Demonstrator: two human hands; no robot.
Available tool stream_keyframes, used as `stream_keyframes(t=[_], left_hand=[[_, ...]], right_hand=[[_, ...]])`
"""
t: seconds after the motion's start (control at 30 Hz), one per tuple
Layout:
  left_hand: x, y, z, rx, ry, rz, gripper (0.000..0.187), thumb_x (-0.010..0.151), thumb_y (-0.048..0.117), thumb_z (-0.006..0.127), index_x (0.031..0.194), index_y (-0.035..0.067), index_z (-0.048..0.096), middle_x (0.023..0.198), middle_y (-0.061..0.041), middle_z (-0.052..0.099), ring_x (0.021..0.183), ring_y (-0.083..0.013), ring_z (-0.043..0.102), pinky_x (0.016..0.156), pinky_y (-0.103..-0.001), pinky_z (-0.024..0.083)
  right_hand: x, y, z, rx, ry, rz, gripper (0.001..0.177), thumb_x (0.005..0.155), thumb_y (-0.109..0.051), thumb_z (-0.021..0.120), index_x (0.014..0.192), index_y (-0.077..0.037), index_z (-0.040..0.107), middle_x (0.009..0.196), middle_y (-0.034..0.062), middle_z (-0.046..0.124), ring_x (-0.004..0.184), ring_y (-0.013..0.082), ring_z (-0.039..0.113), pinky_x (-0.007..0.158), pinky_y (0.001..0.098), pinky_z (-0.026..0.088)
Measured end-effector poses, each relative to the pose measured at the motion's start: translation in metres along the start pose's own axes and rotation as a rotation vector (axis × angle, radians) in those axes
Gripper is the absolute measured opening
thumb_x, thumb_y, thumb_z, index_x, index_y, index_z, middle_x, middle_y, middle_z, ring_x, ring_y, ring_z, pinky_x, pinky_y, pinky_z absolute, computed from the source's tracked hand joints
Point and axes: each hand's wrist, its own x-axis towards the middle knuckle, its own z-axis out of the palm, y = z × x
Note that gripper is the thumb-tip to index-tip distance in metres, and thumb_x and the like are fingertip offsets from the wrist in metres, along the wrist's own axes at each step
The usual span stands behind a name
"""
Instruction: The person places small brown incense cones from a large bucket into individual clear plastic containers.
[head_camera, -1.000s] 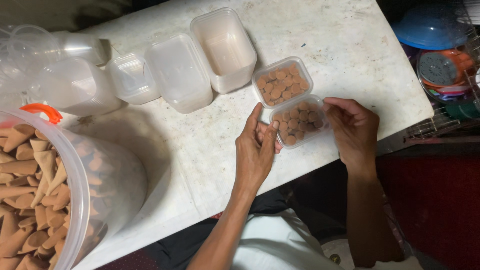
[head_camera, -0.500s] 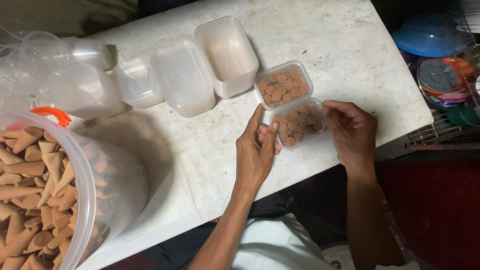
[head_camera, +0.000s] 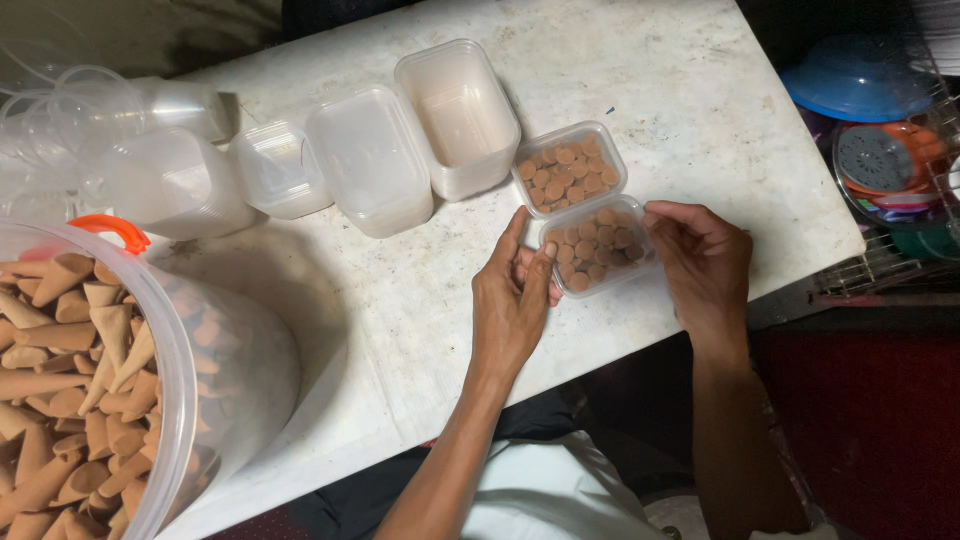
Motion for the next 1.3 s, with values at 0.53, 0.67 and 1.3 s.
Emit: stream_keyframes(t=[0.53, 0.67, 1.3], left_hand=[[0.001, -0.004, -0.008, 0.005, 0.031, -0.027, 0.058, 0.099, 0.018, 0.061, 0.143, -0.014, 0.042, 0.066, -0.009, 0.065, 0.055, -0.0118, 0.064, 0.052, -0.024, 0.056], [-0.006, 0.012, -0.032, 0.001, 0.059, -0.086, 0.064, 0.096, 0.031, 0.058, 0.146, -0.006, 0.045, 0.066, -0.003, 0.061, 0.059, -0.0108, 0.065, 0.063, -0.024, 0.054], [0.019, 0.021, -0.069, 0.189, 0.057, 0.227, 0.058, 0.098, 0.011, 0.052, 0.153, -0.003, 0.038, 0.065, -0.012, 0.059, 0.057, -0.021, 0.058, 0.054, -0.034, 0.048]], right_hand=[[-0.007, -0.028, -0.001, -0.068, -0.023, 0.041, 0.018, 0.101, -0.002, 0.064, 0.119, -0.001, 0.07, 0.091, 0.0116, 0.067, 0.076, 0.0117, 0.056, 0.068, 0.0259, 0.048], [-0.007, -0.054, 0.003, -0.334, 0.072, -0.032, 0.02, 0.101, -0.011, 0.063, 0.117, -0.003, 0.073, 0.104, 0.0126, 0.073, 0.09, 0.0189, 0.065, 0.077, 0.0321, 0.052], [0.013, -0.119, 0.123, -0.413, -0.25, -0.667, 0.011, 0.094, -0.007, 0.067, 0.097, -0.004, 0.077, 0.091, 0.011, 0.069, 0.076, 0.0303, 0.067, 0.065, 0.0398, 0.055]])
